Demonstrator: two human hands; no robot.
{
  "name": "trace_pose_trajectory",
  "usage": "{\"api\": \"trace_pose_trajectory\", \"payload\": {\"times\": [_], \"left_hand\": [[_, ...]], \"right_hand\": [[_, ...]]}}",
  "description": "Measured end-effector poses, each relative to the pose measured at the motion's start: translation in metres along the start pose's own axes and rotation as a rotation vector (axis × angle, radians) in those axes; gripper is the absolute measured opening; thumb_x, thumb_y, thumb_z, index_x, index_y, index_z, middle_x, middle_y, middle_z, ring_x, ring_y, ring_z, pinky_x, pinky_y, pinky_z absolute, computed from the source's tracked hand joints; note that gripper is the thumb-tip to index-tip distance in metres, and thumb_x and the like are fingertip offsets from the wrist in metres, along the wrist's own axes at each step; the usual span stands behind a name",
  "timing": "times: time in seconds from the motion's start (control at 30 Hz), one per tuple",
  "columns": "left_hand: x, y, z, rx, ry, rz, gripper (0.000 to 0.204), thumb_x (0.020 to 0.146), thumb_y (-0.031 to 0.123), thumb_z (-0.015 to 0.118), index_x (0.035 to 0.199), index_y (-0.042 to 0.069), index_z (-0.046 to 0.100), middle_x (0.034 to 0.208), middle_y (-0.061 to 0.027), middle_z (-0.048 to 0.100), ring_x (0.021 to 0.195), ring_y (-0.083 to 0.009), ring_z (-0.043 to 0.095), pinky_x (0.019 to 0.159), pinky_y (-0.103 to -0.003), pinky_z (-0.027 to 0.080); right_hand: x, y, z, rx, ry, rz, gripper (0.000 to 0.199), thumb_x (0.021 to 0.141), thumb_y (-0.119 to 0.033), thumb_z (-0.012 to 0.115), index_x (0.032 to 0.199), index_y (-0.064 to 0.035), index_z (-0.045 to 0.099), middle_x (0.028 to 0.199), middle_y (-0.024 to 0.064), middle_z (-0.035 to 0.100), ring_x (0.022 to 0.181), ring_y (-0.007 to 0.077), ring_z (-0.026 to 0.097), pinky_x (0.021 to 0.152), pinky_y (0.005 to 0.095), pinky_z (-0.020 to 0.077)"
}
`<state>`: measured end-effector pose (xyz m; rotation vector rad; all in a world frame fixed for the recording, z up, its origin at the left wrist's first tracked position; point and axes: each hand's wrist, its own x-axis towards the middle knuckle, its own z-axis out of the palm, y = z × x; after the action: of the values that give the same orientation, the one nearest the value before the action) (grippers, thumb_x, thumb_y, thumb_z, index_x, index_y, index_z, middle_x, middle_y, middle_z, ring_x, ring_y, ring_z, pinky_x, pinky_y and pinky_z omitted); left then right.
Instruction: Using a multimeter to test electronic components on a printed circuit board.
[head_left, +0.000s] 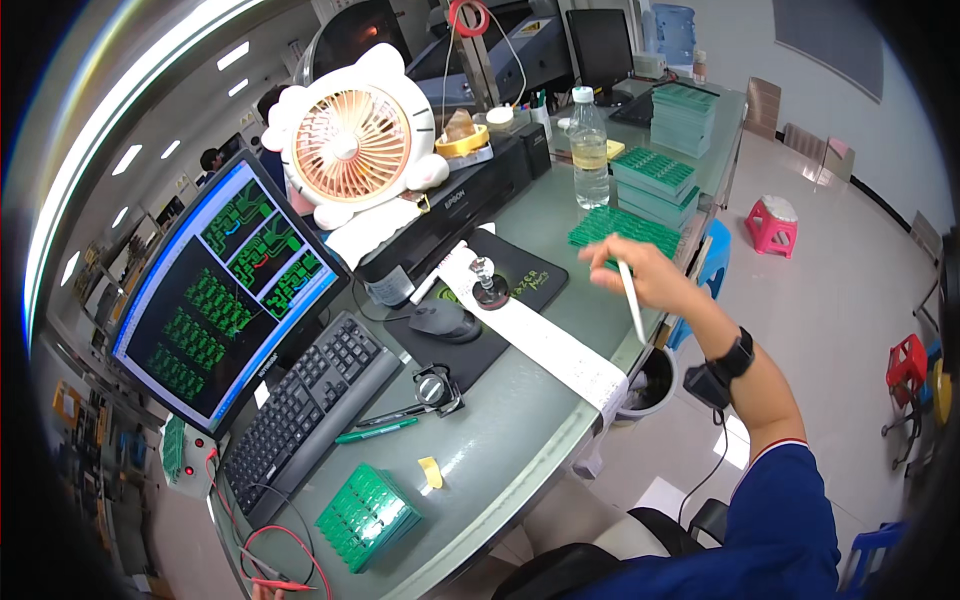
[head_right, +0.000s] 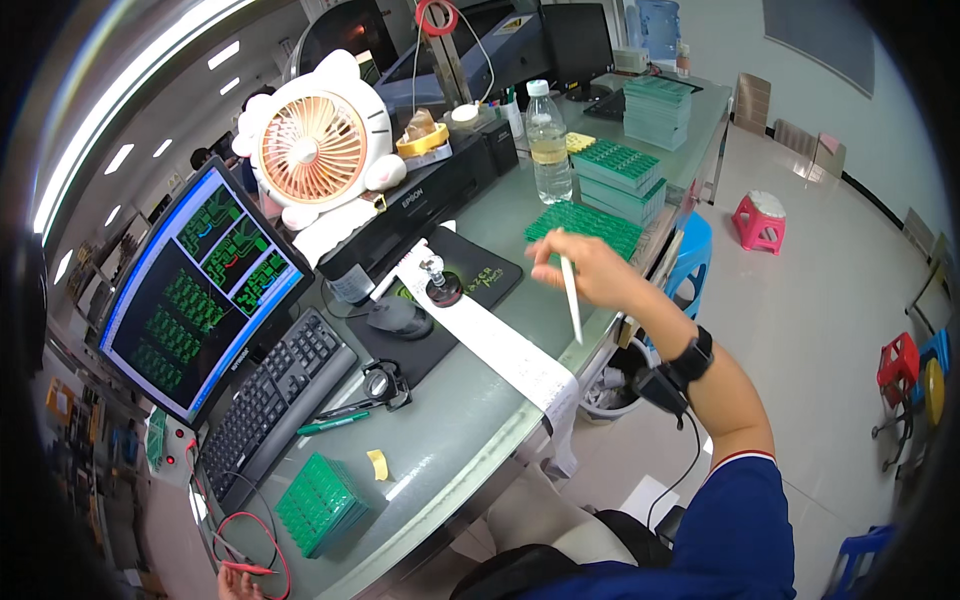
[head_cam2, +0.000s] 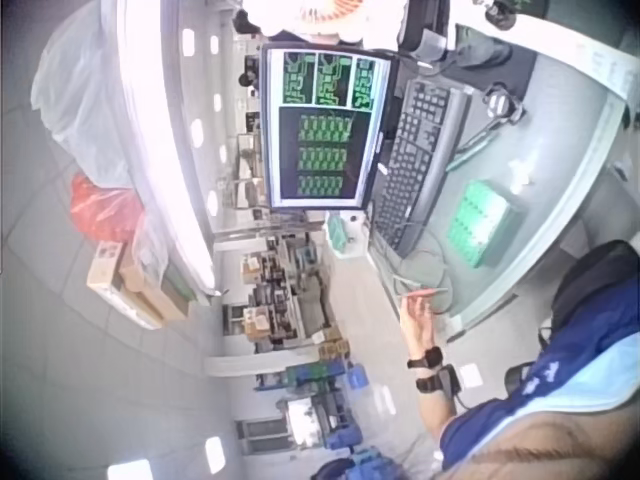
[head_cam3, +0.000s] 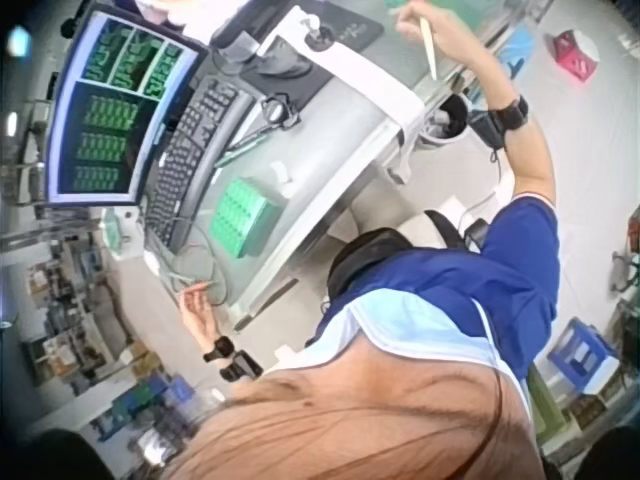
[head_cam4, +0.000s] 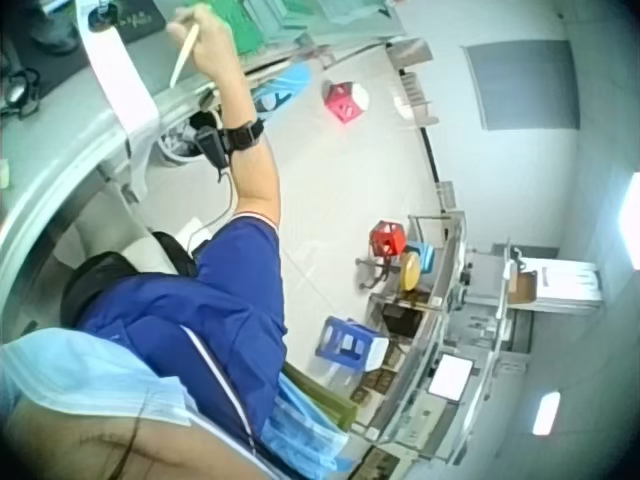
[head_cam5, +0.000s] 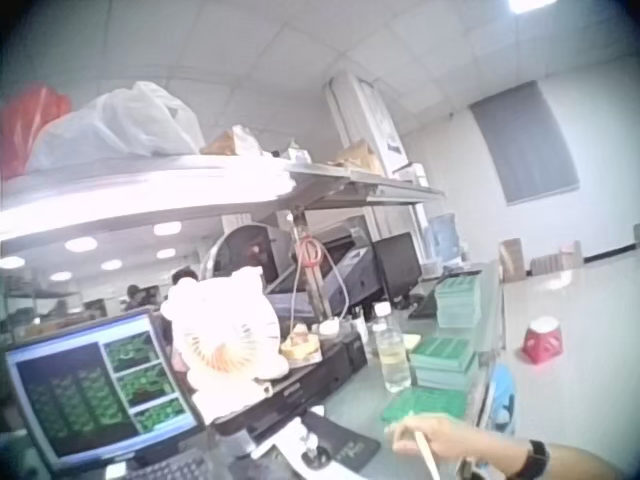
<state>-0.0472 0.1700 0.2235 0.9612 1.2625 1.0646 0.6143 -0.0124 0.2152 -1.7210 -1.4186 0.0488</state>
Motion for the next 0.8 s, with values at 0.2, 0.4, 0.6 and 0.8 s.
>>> {"api": "trace_pose_trajectory", "payload": {"times": [0.2, 0.4, 0.6, 0.8], "left_hand": [[-0.041, 0.016, 0.046, 0.320, 0.182, 0.314, 0.040, 0.096, 0.011, 0.044, 0.136, 0.002, 0.044, 0.128, -0.0086, 0.052, 0.100, -0.0189, 0.052, 0.089, -0.033, 0.041], [-0.078, 0.019, 0.177, 0.891, -0.721, 0.501, 0.026, 0.092, 0.003, 0.050, 0.115, 0.001, 0.061, 0.123, -0.0130, 0.057, 0.119, -0.0248, 0.050, 0.102, -0.038, 0.037], [-0.098, -0.004, 0.292, 1.031, -1.165, 1.105, 0.021, 0.091, 0.011, 0.055, 0.110, 0.002, 0.060, 0.108, -0.0130, 0.062, 0.100, -0.0223, 0.060, 0.092, -0.037, 0.045], [-0.086, -0.042, 0.354, 1.097, -1.284, 1.017, 0.047, 0.087, 0.033, 0.063, 0.125, 0.007, 0.056, 0.134, -0.0178, 0.047, 0.127, -0.0357, 0.041, 0.102, -0.048, 0.035]], "right_hand": [[-0.043, -0.028, 0.016, 0.245, -0.330, -0.104, 0.013, 0.089, -0.018, 0.067, 0.086, -0.0074, 0.061, 0.102, 0.0084, 0.071, 0.098, 0.0231, 0.066, 0.085, 0.0348, 0.0480], [-0.065, -0.021, 0.036, 0.257, -0.401, -0.268, 0.017, 0.091, -0.027, 0.065, 0.093, -0.0101, 0.064, 0.101, 0.0023, 0.070, 0.095, 0.0197, 0.062, 0.094, 0.0356, 0.0393], [-0.063, -0.016, 0.036, 0.493, -0.257, -0.111, 0.052, 0.097, -0.051, 0.046, 0.106, -0.0034, 0.065, 0.099, 0.0059, 0.068, 0.084, 0.0174, 0.060, 0.083, 0.0314, 0.0434], [-0.061, -0.012, 0.018, 0.595, -0.376, 0.083, 0.035, 0.096, -0.028, 0.045, 0.107, -0.0003, 0.064, 0.088, 0.0063, 0.065, 0.077, 0.0121, 0.057, 0.067, 0.0271, 0.0453]]}}
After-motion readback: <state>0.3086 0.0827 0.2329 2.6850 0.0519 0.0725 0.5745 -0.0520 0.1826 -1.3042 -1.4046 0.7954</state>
